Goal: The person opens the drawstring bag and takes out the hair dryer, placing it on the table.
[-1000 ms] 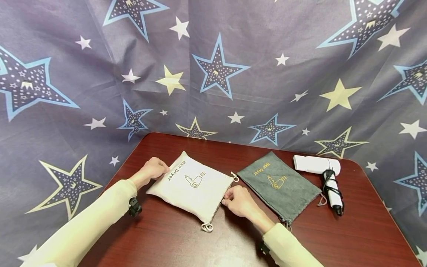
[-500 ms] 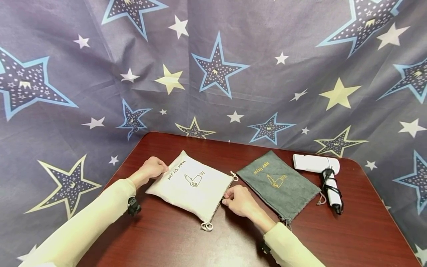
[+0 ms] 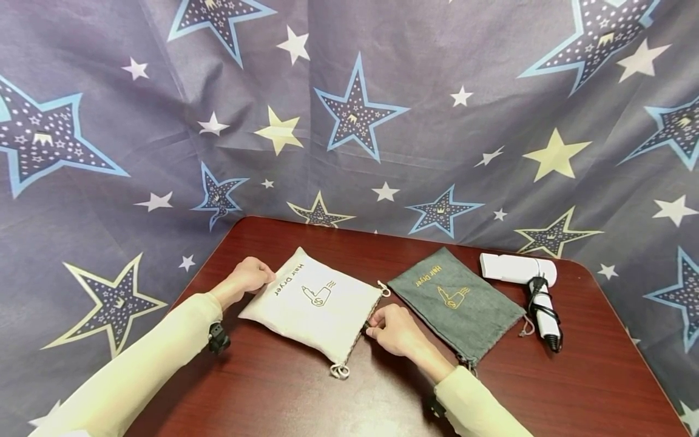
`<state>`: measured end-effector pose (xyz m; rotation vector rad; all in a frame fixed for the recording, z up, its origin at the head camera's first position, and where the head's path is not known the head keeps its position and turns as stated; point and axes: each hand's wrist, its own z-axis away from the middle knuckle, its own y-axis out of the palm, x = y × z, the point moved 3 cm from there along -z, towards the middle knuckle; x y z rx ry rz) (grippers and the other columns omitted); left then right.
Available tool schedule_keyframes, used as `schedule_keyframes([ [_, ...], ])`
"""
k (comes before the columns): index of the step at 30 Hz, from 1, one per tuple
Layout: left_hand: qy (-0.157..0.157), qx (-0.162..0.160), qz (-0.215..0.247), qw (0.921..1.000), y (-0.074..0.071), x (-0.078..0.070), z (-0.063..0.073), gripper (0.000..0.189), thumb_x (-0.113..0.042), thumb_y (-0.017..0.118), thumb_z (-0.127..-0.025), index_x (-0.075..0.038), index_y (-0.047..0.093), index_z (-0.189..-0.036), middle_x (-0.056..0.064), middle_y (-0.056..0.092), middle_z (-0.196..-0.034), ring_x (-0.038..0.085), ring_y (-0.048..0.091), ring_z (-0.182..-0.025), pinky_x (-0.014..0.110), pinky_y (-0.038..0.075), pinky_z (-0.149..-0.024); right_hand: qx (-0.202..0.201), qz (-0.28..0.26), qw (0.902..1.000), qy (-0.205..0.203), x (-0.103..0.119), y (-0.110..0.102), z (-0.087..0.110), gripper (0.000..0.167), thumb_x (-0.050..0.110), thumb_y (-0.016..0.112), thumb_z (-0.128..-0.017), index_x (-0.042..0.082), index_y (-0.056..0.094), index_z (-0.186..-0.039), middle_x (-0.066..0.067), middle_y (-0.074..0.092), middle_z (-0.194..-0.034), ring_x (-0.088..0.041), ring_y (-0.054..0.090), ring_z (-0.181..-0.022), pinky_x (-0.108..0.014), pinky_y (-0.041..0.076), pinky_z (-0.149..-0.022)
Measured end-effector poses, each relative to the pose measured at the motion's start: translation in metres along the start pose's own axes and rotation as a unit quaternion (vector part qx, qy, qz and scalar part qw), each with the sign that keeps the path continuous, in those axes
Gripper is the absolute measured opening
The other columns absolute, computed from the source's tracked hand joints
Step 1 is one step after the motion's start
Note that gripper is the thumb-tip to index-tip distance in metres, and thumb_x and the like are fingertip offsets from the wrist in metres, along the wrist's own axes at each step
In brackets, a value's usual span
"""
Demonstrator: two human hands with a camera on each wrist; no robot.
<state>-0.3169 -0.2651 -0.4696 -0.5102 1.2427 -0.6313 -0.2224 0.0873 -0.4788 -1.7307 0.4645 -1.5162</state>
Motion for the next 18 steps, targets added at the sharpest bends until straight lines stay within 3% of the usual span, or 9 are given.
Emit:
schedule_keyframes([
  [18, 0.004, -0.002, 0.002, 1.0000, -0.0005, 0.0004, -0.0011, 0.013, -0.004, 0.066, -0.097, 0.003, 0.077, -0.094, 0.016, 0.071, -0.109, 0.027, 0.063, -0.099, 0.032, 0.058, -0.073, 0.008, -0.006, 1.0000, 0.001, -0.0018, -0.0022, 0.0043, 0.010, 0.008, 0.081, -0.090, 0.009, 0.072, -0.084, 0.004, 0.068, -0.079, -0.011, 0.062, -0.075, -0.037, 0.053, -0.073],
])
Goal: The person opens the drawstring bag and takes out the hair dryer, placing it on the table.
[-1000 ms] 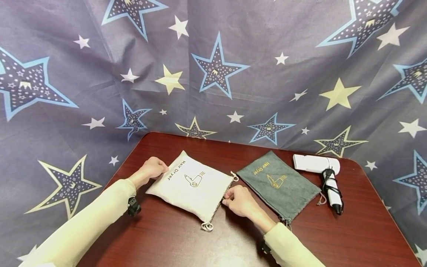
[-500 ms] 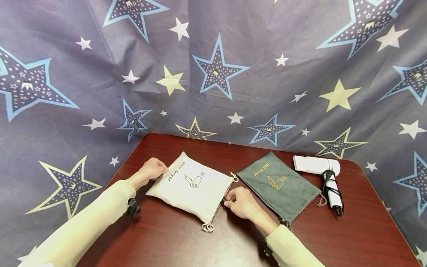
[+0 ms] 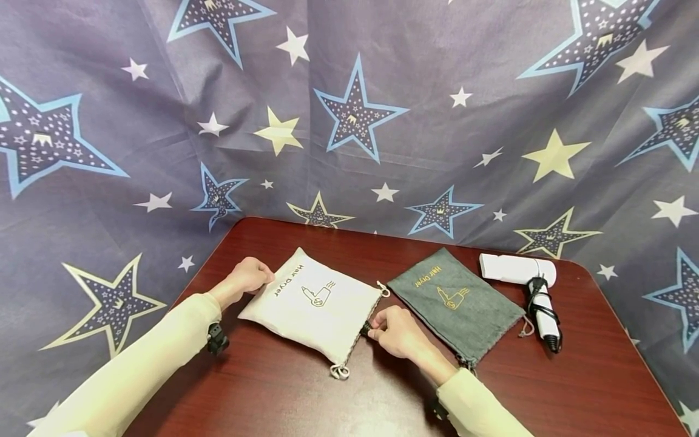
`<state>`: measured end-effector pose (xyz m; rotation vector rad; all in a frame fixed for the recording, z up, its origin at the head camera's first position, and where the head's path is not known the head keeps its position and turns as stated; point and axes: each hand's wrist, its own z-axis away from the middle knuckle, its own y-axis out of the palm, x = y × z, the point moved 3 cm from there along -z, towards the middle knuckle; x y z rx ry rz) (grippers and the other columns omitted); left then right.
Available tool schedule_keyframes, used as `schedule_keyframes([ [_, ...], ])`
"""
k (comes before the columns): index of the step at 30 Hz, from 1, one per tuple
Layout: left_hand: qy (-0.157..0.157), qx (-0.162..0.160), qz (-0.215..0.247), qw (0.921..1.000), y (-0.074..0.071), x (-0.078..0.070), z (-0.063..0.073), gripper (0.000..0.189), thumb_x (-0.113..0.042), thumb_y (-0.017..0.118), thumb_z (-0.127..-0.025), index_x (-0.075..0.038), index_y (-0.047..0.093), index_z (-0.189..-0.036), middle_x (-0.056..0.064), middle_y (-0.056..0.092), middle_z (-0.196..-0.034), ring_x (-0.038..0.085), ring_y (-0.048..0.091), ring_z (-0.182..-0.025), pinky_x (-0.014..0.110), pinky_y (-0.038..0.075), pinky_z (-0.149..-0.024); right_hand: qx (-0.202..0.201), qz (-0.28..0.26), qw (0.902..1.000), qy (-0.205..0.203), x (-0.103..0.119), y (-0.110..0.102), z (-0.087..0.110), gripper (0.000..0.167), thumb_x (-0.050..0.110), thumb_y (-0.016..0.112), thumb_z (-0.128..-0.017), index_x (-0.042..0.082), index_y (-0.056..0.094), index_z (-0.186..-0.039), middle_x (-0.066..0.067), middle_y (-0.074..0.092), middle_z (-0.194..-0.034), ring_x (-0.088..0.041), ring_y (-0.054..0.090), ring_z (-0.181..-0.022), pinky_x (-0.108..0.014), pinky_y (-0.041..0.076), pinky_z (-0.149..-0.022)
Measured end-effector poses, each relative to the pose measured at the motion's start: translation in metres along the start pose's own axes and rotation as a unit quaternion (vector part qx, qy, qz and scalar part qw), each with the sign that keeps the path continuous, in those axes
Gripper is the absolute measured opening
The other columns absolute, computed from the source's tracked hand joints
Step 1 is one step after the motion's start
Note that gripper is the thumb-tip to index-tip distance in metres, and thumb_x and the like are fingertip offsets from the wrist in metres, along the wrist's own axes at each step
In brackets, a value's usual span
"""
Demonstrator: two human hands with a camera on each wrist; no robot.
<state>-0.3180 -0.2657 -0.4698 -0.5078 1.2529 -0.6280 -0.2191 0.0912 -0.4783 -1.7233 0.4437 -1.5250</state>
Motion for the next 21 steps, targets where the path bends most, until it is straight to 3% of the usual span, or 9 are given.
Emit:
schedule_keyframes([
  [21, -0.008, 0.011, 0.008, 0.9999, -0.0004, 0.0018, 0.0034, 0.020, -0.007, 0.063, -0.100, 0.006, 0.076, -0.108, 0.019, 0.069, -0.117, 0.026, 0.064, -0.101, 0.038, 0.059, -0.081, 0.014, -0.001, 0.9999, -0.005, -0.0035, -0.0048, 0.0025, 0.012, 0.010, 0.080, -0.090, 0.010, 0.070, -0.083, 0.006, 0.067, -0.074, -0.010, 0.061, -0.070, -0.035, 0.053, -0.071],
])
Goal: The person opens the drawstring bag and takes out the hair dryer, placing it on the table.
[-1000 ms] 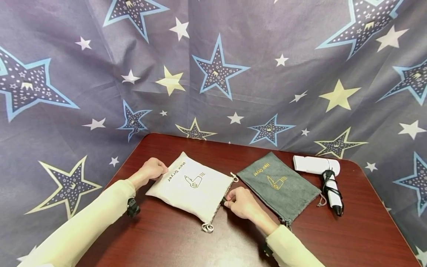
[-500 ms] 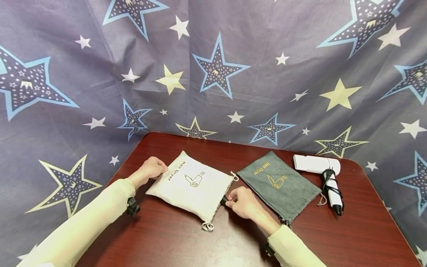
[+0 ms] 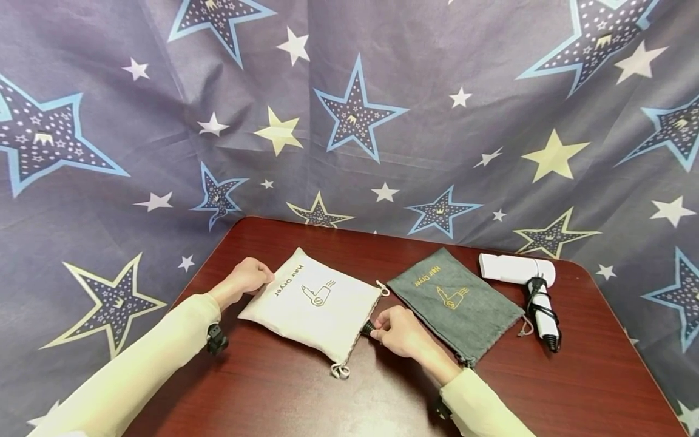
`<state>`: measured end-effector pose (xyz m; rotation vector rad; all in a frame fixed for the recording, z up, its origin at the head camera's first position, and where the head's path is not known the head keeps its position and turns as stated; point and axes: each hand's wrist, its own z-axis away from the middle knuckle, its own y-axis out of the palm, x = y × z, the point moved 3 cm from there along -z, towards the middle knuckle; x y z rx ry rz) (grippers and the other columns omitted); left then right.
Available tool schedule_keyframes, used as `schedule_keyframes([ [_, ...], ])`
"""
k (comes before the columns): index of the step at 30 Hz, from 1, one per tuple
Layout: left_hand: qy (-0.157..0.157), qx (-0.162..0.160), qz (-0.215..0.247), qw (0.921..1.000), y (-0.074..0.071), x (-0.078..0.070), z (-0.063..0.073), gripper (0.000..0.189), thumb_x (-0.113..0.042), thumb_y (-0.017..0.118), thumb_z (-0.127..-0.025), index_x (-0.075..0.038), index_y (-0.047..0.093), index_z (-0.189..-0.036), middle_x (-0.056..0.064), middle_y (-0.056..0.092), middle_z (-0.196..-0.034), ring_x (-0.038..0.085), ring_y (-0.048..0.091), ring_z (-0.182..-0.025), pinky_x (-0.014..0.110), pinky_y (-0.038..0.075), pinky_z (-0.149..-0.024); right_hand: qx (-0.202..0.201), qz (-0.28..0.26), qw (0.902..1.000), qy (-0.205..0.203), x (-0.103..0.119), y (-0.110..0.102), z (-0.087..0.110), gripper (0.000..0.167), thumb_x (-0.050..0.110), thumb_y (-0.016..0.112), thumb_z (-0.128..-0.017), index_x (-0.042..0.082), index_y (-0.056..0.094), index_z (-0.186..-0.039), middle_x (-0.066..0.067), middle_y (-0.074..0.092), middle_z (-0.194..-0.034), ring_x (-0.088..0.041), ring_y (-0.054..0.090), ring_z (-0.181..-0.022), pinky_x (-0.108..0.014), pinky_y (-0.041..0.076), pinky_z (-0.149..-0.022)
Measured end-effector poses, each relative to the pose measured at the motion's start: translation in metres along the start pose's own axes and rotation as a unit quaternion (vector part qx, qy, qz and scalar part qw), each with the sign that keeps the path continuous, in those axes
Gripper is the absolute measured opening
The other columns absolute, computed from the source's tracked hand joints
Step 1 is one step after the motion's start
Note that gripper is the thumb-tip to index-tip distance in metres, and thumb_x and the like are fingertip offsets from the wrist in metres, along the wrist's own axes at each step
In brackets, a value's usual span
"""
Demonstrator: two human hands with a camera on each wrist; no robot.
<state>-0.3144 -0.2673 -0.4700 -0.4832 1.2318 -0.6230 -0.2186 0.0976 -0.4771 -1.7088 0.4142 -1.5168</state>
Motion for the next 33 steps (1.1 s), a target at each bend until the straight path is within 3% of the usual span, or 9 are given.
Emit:
schedule_keyframes([
  [4, -0.001, 0.005, 0.000, 1.0000, -0.0005, -0.0016, 0.0050, 0.024, -0.009, 0.061, -0.100, 0.005, 0.075, -0.112, 0.017, 0.069, -0.117, 0.026, 0.063, -0.102, 0.039, 0.059, -0.082, 0.010, -0.012, 0.9999, 0.004, 0.0003, 0.0013, 0.0004, 0.012, 0.013, 0.082, -0.090, 0.007, 0.071, -0.089, 0.006, 0.066, -0.071, -0.009, 0.061, -0.066, -0.037, 0.053, -0.072],
  [8, 0.001, 0.012, -0.003, 0.9999, -0.0004, -0.0039, 0.0087, 0.020, -0.011, 0.063, -0.100, 0.004, 0.074, -0.107, 0.010, 0.063, -0.096, 0.021, 0.059, -0.088, 0.036, 0.057, -0.075, 0.009, -0.019, 0.9997, 0.009, 0.0007, 0.0023, -0.0008, 0.014, 0.014, 0.083, -0.090, 0.005, 0.072, -0.094, 0.005, 0.067, -0.073, -0.009, 0.064, -0.068, -0.038, 0.054, -0.076],
  [11, 0.003, 0.009, -0.006, 0.9999, -0.0001, -0.0044, 0.0094, 0.019, -0.012, 0.064, -0.100, 0.003, 0.075, -0.104, 0.006, 0.059, -0.091, 0.019, 0.055, -0.084, 0.034, 0.055, -0.073, 0.001, -0.010, 0.9999, 0.012, 0.0019, 0.0019, -0.0018, 0.013, 0.014, 0.083, -0.090, 0.007, 0.073, -0.092, 0.005, 0.068, -0.075, -0.011, 0.063, -0.072, -0.039, 0.054, -0.077],
  [18, 0.005, -0.005, -0.016, 0.9998, 0.0004, -0.0044, 0.0088, 0.021, -0.006, 0.061, -0.097, 0.004, 0.076, -0.106, 0.016, 0.068, -0.113, 0.027, 0.061, -0.102, 0.037, 0.057, -0.080, -0.008, 0.005, 0.9999, 0.013, 0.0027, 0.0020, -0.0025, 0.013, 0.015, 0.083, -0.090, 0.007, 0.073, -0.091, 0.003, 0.069, -0.077, -0.013, 0.063, -0.077, -0.039, 0.054, -0.076],
  [33, 0.001, -0.013, -0.027, 0.9995, 0.0010, -0.0003, 0.0061, 0.017, -0.007, 0.062, -0.099, 0.003, 0.075, -0.105, 0.017, 0.068, -0.113, 0.030, 0.059, -0.103, 0.037, 0.053, -0.081, -0.005, 0.004, 1.0000, 0.004, 0.0041, 0.0028, 0.0029, 0.011, 0.011, 0.081, -0.092, 0.004, 0.073, -0.092, 0.001, 0.070, -0.081, -0.015, 0.064, -0.078, -0.039, 0.055, -0.076],
])
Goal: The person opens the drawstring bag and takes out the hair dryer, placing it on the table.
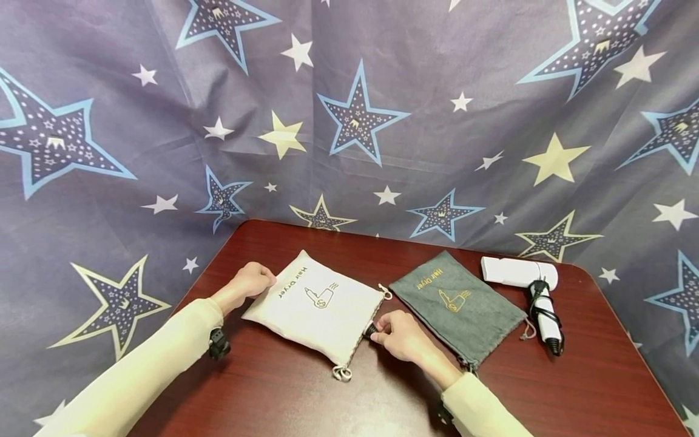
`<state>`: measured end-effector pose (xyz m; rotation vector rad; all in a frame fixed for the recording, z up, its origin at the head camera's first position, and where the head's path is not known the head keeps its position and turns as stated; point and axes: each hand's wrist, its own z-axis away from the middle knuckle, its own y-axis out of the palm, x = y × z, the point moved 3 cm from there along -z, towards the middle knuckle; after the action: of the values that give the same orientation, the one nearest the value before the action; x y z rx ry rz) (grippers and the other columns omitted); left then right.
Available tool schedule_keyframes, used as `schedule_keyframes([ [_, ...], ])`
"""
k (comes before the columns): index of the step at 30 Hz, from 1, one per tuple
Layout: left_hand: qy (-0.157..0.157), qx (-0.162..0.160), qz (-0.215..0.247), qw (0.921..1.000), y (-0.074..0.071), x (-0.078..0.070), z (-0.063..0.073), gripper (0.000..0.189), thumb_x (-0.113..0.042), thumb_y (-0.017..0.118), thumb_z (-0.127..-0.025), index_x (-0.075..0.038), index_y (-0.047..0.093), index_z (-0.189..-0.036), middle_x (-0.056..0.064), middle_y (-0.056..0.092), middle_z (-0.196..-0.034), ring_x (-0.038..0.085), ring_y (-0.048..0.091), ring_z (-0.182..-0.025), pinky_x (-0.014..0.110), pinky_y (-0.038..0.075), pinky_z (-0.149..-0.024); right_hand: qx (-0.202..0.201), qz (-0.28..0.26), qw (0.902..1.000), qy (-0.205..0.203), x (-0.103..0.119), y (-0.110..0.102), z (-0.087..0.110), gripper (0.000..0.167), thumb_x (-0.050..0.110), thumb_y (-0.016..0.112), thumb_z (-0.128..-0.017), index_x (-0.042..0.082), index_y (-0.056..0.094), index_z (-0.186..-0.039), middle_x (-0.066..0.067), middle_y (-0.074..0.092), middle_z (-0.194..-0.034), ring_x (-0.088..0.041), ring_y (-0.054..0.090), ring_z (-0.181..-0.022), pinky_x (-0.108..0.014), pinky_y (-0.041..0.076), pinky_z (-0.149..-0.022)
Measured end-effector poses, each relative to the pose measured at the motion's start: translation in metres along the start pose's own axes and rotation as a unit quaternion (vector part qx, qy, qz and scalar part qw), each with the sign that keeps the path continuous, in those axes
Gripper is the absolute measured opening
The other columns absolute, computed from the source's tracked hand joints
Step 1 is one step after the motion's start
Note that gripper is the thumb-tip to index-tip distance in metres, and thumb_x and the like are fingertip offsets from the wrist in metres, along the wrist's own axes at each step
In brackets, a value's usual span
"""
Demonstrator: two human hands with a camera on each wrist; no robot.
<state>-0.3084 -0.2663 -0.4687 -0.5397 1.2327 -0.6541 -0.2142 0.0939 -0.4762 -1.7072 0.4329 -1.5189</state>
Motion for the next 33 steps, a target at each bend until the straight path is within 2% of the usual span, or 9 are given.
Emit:
schedule_keyframes([
  [4, 0.002, 0.000, 0.000, 1.0000, -0.0001, 0.0000, -0.0007, 0.016, -0.007, 0.063, -0.100, 0.003, 0.074, -0.103, 0.016, 0.067, -0.110, 0.029, 0.058, -0.101, 0.036, 0.052, -0.080, -0.001, 0.002, 1.0000, -0.003, -0.0016, -0.0001, 0.0012, 0.011, 0.012, 0.082, -0.092, 0.005, 0.073, -0.090, 0.001, 0.069, -0.080, -0.015, 0.063, -0.078, -0.039, 0.054, -0.075],
  [10, 0.001, 0.000, 0.002, 1.0000, -0.0002, 0.0003, -0.0009, 0.019, -0.007, 0.063, -0.099, 0.005, 0.075, -0.107, 0.017, 0.067, -0.114, 0.029, 0.058, -0.101, 0.035, 0.052, -0.080, -0.002, -0.001, 1.0000, -0.003, -0.0028, -0.0019, 0.0025, 0.011, 0.011, 0.081, -0.092, 0.005, 0.072, -0.090, 0.001, 0.068, -0.080, -0.015, 0.063, -0.078, -0.040, 0.054, -0.076],
  [24, -0.009, 0.004, 0.019, 0.9998, 0.0003, 0.0009, -0.0013, 0.020, -0.005, 0.060, -0.100, 0.006, 0.074, -0.110, 0.018, 0.067, -0.116, 0.028, 0.061, -0.102, 0.039, 0.058, -0.083, -0.002, -0.005, 1.0000, 0.000, -0.0039, -0.0041, 0.0074, 0.012, 0.011, 0.081, -0.091, 0.008, 0.071, -0.086, 0.003, 0.069, -0.079, -0.012, 0.061, -0.074, -0.037, 0.053, -0.073],
  [33, -0.004, 0.002, 0.014, 0.9999, 0.0003, 0.0004, -0.0024, 0.018, -0.005, 0.061, -0.099, 0.005, 0.074, -0.107, 0.016, 0.067, -0.112, 0.027, 0.060, -0.100, 0.035, 0.055, -0.079, -0.004, -0.006, 1.0000, -0.001, -0.0067, -0.0056, 0.0103, 0.013, 0.011, 0.081, -0.091, 0.008, 0.070, -0.086, 0.003, 0.067, -0.077, -0.011, 0.060, -0.073, -0.037, 0.052, -0.073],
])
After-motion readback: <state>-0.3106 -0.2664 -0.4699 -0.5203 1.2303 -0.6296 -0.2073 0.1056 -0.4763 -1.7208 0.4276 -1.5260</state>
